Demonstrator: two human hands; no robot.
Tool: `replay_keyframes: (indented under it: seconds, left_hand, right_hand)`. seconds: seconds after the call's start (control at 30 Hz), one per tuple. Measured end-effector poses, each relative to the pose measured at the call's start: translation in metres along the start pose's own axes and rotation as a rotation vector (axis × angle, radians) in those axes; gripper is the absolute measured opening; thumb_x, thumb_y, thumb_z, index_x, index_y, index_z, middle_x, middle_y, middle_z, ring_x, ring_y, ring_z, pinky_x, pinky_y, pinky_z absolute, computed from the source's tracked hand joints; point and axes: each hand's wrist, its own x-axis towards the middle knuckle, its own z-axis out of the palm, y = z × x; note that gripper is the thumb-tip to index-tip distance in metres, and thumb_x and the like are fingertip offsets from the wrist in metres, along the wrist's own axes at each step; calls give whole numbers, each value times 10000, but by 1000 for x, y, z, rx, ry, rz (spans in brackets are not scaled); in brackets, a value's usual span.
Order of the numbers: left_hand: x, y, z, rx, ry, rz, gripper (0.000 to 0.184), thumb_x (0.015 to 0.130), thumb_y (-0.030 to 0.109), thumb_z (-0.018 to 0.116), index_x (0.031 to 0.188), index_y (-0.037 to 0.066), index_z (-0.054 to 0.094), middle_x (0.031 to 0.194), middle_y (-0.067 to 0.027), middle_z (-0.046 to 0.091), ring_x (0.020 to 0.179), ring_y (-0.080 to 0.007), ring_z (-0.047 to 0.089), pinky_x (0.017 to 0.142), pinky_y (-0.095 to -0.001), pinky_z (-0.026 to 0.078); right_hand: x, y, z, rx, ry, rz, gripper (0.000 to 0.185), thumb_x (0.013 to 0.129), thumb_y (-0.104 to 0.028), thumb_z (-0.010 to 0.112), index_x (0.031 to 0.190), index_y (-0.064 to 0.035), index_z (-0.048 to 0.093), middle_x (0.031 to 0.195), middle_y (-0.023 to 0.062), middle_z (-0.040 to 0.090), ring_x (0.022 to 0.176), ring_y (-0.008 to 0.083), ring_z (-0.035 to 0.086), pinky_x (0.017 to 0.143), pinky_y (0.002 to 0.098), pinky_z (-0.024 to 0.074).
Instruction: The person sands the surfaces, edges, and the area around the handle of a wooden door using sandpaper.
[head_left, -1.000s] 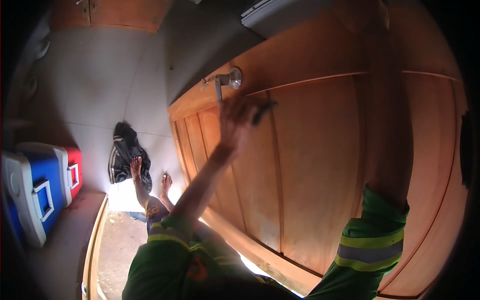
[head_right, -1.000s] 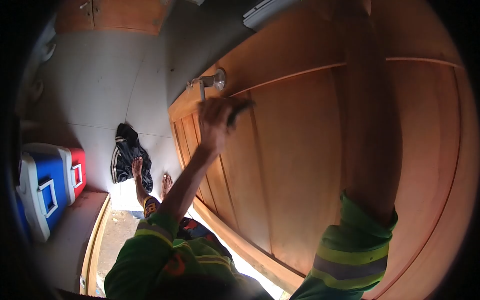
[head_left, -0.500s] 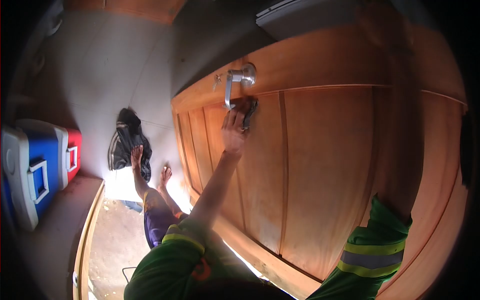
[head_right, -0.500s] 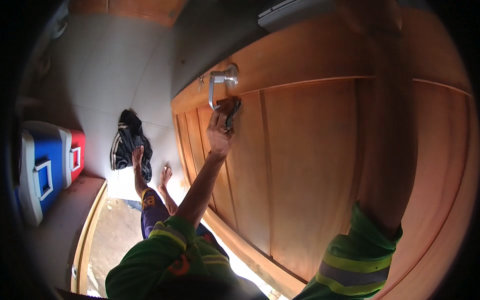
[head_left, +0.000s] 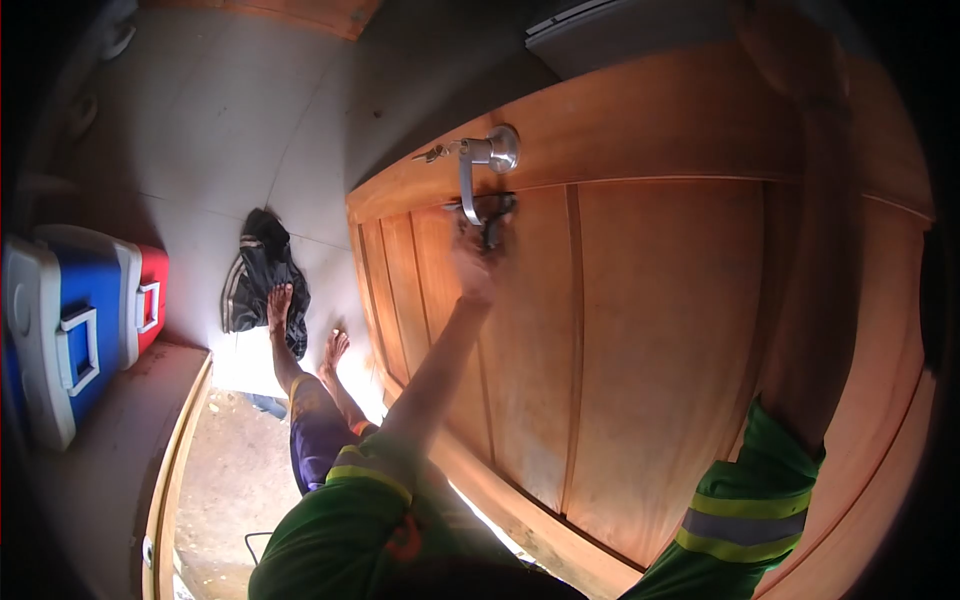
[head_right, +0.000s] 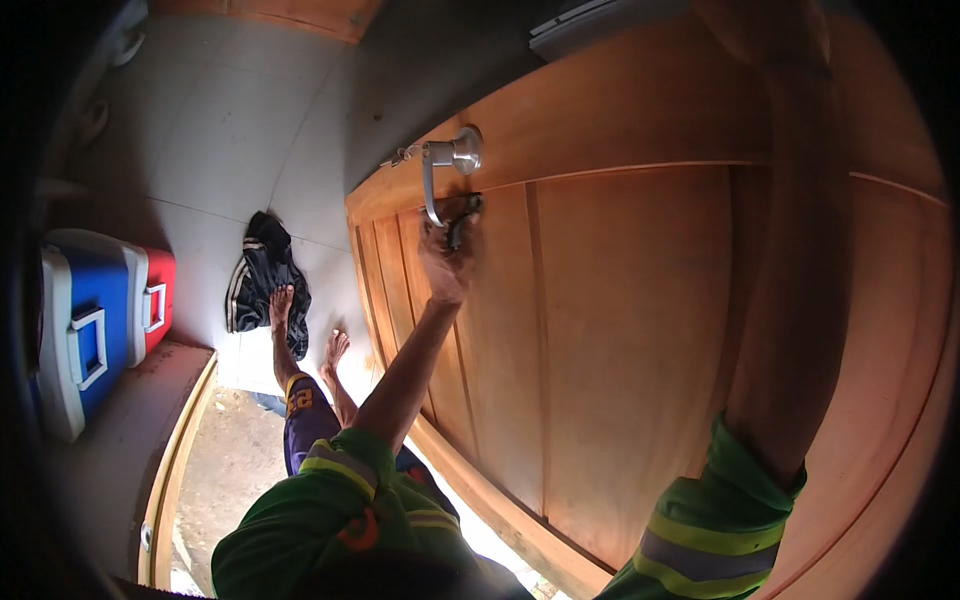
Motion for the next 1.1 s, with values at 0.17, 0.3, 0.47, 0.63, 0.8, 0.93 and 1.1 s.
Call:
replay_keyframes:
  seconds: [0.17,0.3,0.47,0.63,0.8,0.93,1.1]
  left_hand:
    - [6,-2,25,97,112,164,239,903,-59,694,1104,69,671,1117,-80,653,1008,-198,638,858,-350,532]
    - [7,-47,-6,47,78,156,242,900,-72,686,1081,89,681,1096,-75,658,985,-182,633,820,-358,531]
    - [12,-53,-31,522,134,-50,201,943,-6,666,1117,75,724,1080,-83,678,964,-205,664,826,-371,526]
    - [-20,23,44,-116,41,-90,379,998,314,654,1224,10,670,1130,-131,657,1072,-254,635,971,-354,483]
    - [-92,55,16,103,-494,35,626,908,91,562,1523,22,463,1610,-204,360,1490,-370,350,1199,-448,314]
    - [-137,36,-4,528,-690,180,728,899,36,552,1600,55,355,1693,-205,229,1556,-375,238,1218,-481,269]
    - [-71,46,9,624,-475,-22,605,1095,297,407,1598,-22,300,1658,-266,268,1565,-371,214,1209,-494,210]
  right_hand:
    - [8,6,11,102,-113,80,341,935,-300,539,901,-80,798,1020,128,767,966,316,743,826,481,580]
    - [8,15,33,35,-92,-85,307,906,-297,564,930,-115,811,1029,117,778,971,299,744,828,460,583]
    - [12,6,13,119,-297,9,283,897,-268,567,951,-133,810,989,101,782,923,286,751,784,459,589]
    - [11,16,75,-5,217,-197,241,927,-216,591,794,-122,768,810,63,760,771,244,749,777,388,600]
    - [13,11,85,91,184,-75,247,940,-230,569,835,-139,773,818,59,762,750,255,751,691,416,613]
    - [7,7,59,217,-12,-17,273,948,-246,551,834,-146,778,825,67,765,742,269,756,662,439,614]
    - [2,12,62,172,21,-97,291,966,-254,546,841,-147,786,843,78,771,795,268,770,637,444,613]
